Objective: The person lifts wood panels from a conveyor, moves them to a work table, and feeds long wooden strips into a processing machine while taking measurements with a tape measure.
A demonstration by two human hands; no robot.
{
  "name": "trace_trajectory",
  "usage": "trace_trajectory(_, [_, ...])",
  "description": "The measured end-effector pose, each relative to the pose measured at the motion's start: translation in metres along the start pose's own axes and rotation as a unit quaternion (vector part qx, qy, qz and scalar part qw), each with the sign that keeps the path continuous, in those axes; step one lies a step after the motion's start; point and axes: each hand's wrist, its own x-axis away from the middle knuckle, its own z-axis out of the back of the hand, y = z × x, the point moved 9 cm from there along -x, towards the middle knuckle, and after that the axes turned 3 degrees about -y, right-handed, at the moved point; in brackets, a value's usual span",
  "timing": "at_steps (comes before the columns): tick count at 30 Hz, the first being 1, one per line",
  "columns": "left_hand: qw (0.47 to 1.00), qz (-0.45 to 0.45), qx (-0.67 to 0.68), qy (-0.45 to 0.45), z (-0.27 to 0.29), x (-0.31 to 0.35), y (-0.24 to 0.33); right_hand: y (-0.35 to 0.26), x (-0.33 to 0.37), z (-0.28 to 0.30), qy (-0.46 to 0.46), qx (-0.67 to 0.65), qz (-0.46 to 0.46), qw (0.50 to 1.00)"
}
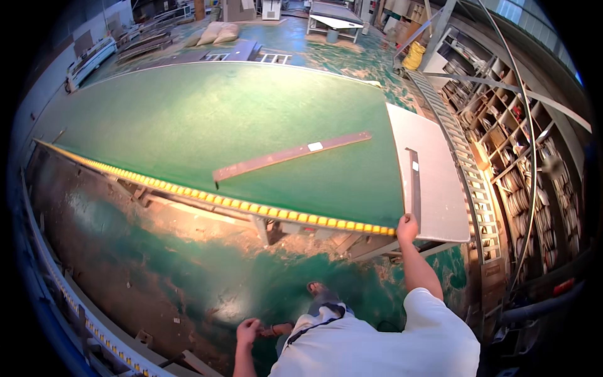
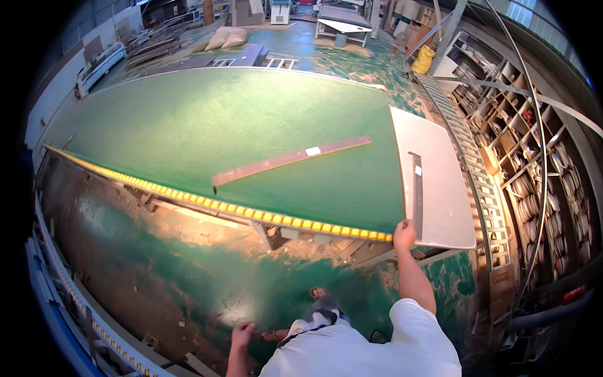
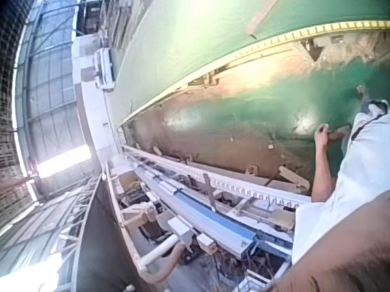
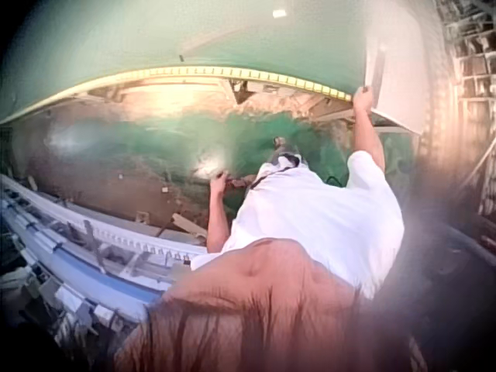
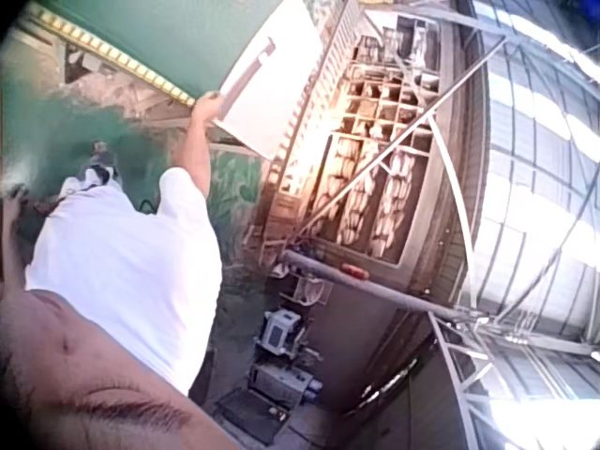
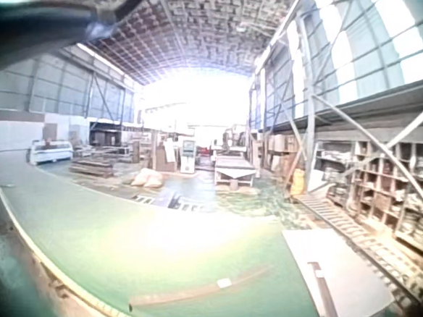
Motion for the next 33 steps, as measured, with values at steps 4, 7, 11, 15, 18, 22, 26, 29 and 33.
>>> trace_trajectory(4, [0.997, 0.013, 0.028, 0.069, -0.025, -0.029, 0.017, 0.053, -0.103, -0.026, -0.062, 0.117, -0.053, 0.99])
trace_trajectory(7, [0.993, 0.022, 0.059, 0.098, -0.081, -0.027, 0.05, 0.108, -0.126, -0.037, -0.026, 0.189, -0.178, 0.965])
trace_trajectory(11, [0.999, 0.017, 0.018, 0.021, -0.209, -0.007, 0.129, 0.167, -0.151, -0.052, -0.099, 0.092, -0.136, 0.981])
trace_trajectory(15, [0.988, -0.066, -0.108, -0.089, -0.291, -0.004, 0.186, 0.186, -0.188, -0.07, -0.101, -0.12, -0.107, 0.982])
trace_trajectory(18, [0.962, -0.151, -0.222, -0.048, -0.303, 0.013, 0.238, 0.074, -0.174, -0.033, -0.093, -0.141, 0.089, 0.982])
trace_trajectory(22, [0.844, -0.377, -0.382, 0.017, -0.355, 0.077, 0.387, -0.078, -0.15, 0.022, -0.191, -0.152, 0.311, 0.918])
trace_trajectory(26, [0.624, -0.588, -0.463, 0.225, -0.323, 0.175, 0.459, -0.258, -0.015, 0.024, -0.402, -0.131, 0.532, 0.734])
trace_trajectory(29, [0.656, -0.496, -0.5, 0.272, -0.235, 0.185, 0.443, -0.361, 0.128, 0.021, -0.387, -0.118, 0.732, 0.549])
trace_trajectory(33, [0.838, -0.334, -0.315, 0.293, -0.048, 0.186, 0.321, -0.462, 0.326, 0.085, -0.227, -0.224, 0.849, 0.421])
